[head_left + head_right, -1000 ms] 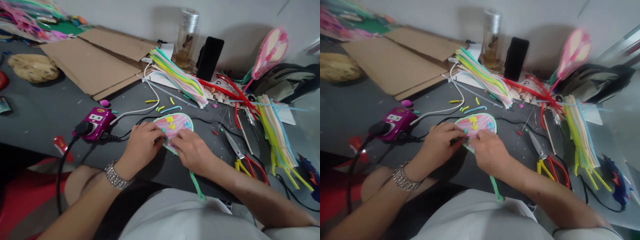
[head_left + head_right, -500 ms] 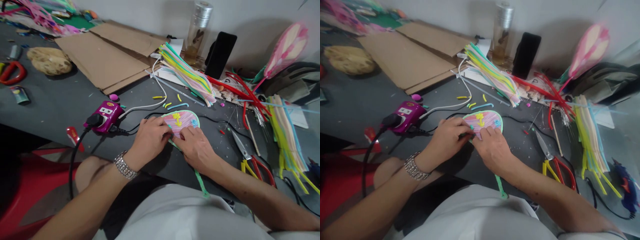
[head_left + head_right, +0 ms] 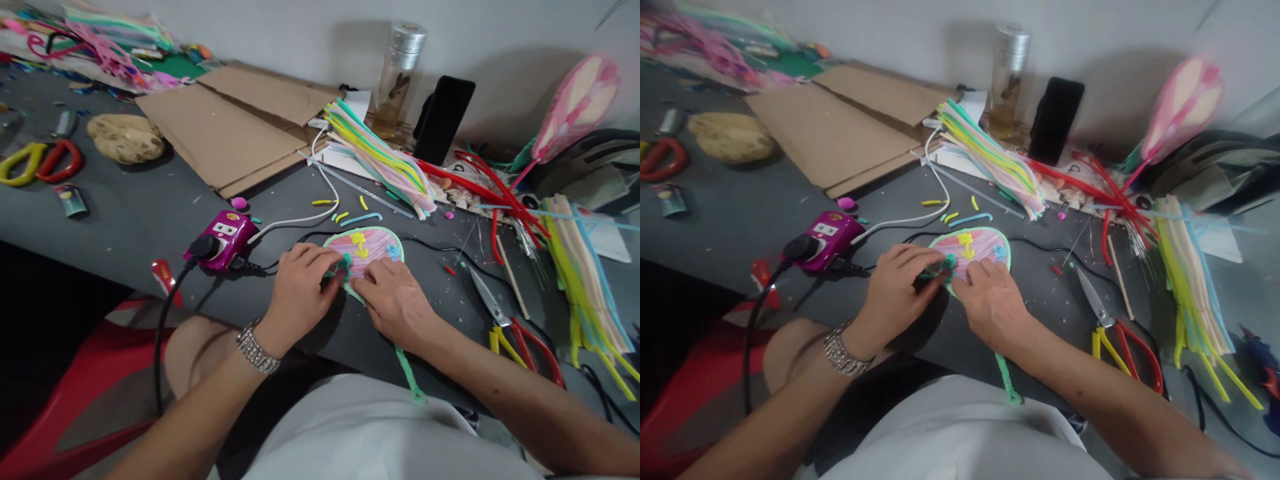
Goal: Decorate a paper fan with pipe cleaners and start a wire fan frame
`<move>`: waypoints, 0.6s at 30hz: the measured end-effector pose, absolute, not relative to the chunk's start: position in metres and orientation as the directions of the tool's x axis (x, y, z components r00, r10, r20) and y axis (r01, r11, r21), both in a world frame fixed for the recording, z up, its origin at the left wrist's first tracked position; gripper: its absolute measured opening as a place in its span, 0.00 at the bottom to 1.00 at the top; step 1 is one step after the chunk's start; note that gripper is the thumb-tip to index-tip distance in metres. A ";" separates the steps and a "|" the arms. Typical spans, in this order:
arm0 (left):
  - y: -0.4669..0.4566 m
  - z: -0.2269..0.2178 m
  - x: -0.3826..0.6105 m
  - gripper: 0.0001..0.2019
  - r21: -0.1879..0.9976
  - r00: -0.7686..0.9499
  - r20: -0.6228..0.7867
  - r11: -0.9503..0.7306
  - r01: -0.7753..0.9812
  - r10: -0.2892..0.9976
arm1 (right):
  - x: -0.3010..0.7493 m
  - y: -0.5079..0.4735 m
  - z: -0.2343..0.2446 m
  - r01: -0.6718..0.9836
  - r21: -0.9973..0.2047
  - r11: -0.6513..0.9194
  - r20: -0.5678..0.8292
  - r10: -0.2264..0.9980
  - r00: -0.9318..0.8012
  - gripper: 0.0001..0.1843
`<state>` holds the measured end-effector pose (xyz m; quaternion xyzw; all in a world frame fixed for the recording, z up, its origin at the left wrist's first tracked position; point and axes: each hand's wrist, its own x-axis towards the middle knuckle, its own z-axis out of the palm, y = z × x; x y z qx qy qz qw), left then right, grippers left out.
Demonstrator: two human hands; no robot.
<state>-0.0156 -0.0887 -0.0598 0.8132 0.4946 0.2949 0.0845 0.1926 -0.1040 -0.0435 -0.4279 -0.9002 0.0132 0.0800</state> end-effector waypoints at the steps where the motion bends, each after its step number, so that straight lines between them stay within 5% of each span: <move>1: -0.089 -0.060 -0.015 0.08 0.408 0.345 0.413 -0.510 0.757 0.843 | 0.192 -0.104 -0.044 0.769 -0.087 0.634 0.134 0.772 -0.621 0.11; 12: -0.095 -0.053 -0.013 0.12 0.142 0.510 0.390 -0.597 0.790 0.767 | 0.196 -0.095 -0.041 0.771 -0.162 0.616 0.042 0.785 -0.618 0.14; 18: -0.093 -0.049 -0.012 0.12 0.123 0.564 0.298 -0.617 0.777 0.770 | 0.204 -0.087 -0.036 0.753 -0.246 0.610 0.073 0.787 -0.613 0.15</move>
